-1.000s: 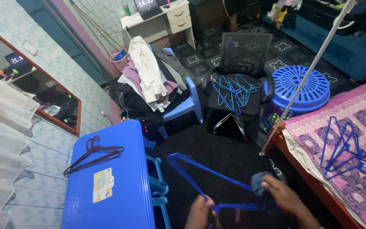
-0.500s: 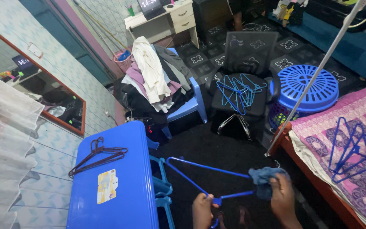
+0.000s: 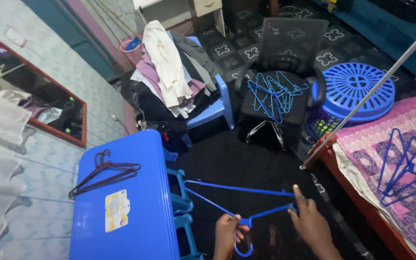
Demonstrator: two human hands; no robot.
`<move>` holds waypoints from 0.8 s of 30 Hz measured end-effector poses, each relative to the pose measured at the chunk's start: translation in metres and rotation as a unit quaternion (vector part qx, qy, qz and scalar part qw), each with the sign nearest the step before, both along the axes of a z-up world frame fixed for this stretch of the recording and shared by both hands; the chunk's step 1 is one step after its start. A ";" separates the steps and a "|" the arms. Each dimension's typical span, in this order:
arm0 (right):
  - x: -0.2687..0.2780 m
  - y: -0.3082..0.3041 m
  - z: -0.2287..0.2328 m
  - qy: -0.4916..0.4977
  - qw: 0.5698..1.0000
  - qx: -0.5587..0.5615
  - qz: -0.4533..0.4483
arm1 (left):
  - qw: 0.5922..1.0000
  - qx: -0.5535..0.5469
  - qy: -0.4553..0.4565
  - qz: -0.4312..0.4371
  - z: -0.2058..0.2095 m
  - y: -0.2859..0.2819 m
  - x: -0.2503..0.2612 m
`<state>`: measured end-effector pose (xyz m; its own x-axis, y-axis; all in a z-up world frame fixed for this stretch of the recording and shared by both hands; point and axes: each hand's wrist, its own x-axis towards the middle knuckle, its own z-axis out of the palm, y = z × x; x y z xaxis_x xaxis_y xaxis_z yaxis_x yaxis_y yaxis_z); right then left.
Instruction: The person wipes several plastic clothes hangers with a cloth, handling them one at a time and placing them on a chair and a bed.
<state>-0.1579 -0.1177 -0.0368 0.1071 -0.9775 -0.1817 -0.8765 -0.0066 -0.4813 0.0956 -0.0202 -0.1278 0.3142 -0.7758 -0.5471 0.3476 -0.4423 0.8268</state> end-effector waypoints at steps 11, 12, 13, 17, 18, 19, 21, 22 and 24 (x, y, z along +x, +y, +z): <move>0.041 -0.015 -0.034 0.106 0.977 0.142 0.118 | 0.980 -0.069 0.180 -0.041 0.060 -0.051 0.028; 0.044 -0.012 -0.043 0.072 0.985 0.114 0.109 | 0.978 -0.084 0.179 -0.061 0.063 -0.057 0.029; 0.046 -0.011 -0.053 0.039 0.991 0.086 0.099 | 0.976 -0.099 0.178 -0.081 0.060 -0.060 0.031; 0.053 -0.010 -0.099 -0.034 0.995 0.040 0.086 | 0.987 -0.058 -0.007 -0.152 0.010 -0.059 0.005; 0.055 -0.011 -0.109 -0.120 0.986 0.106 0.053 | 0.971 -0.055 -0.088 -0.214 -0.001 -0.056 -0.006; 0.058 -0.012 -0.118 -0.206 0.964 0.169 0.021 | 0.946 -0.053 -0.167 -0.273 -0.008 -0.055 -0.016; 0.069 -0.013 -0.133 -0.326 0.916 0.229 -0.052 | 0.931 -0.146 -0.211 -0.261 -0.007 -0.047 -0.033; 0.072 -0.014 -0.137 -0.438 0.847 0.280 -0.113 | 0.906 -0.242 -0.253 -0.240 0.001 -0.047 -0.036; 0.075 -0.012 -0.134 -0.517 0.792 0.297 -0.129 | 0.910 -0.187 -0.260 -0.263 0.026 -0.052 -0.029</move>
